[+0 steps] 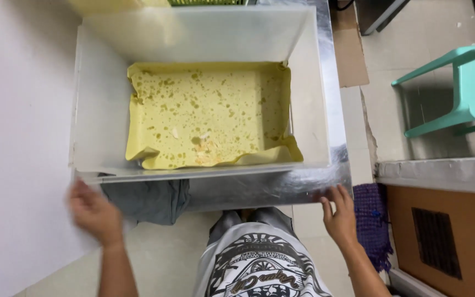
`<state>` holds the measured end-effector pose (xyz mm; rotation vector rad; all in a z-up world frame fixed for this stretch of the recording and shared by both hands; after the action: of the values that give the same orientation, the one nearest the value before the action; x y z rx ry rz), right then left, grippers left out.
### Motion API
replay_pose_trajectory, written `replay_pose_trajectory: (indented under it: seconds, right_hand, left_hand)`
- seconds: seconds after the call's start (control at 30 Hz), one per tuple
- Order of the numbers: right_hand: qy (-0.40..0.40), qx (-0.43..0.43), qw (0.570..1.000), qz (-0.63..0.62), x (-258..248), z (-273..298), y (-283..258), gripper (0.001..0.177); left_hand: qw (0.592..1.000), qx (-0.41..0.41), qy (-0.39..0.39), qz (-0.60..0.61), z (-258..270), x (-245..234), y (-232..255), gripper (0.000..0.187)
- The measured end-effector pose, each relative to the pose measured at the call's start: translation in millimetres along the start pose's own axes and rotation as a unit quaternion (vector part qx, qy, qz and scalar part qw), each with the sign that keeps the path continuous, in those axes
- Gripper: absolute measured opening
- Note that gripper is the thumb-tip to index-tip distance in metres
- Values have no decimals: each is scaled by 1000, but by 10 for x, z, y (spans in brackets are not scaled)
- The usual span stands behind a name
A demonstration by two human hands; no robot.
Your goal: Transferring fried chips from a cooling basket into a large storage bin using a plastic bag for transport.
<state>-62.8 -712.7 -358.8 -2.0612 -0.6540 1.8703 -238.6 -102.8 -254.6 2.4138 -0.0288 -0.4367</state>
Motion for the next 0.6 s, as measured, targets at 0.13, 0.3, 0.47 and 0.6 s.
replay_pose_trajectory:
  seconds: [0.13, 0.3, 0.47, 0.6]
  right_hand:
    - [-112, 23, 993, -39, 55, 437, -156, 48]
    - [-252, 199, 945, -61, 132, 863, 356, 50]
    - [-284, 409, 867, -10, 140, 1439, 1451, 47]
    - [-263, 512, 817, -4, 519, 2293, 2952, 48]
  left_hand:
    - [926, 24, -318, -203, 1351, 395, -428, 63]
    - [860, 48, -394, -321, 1721, 655, -495, 81]
    - [859, 59, -368, -352, 1715, 642, -560, 82]
    - [873, 85, -298, -377, 1720, 755, -684, 82]
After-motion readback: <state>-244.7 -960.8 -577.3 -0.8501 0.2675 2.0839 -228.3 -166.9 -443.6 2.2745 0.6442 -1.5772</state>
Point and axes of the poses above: each hand's wrist, its own z-axis away from the middle knuckle, its own x-axis out of the palm, y = z × x, the point moved 5 cm from there along -z, towards the middle knuckle, and after that the axes turned 10 degrees about x, right-handed, at the moved point
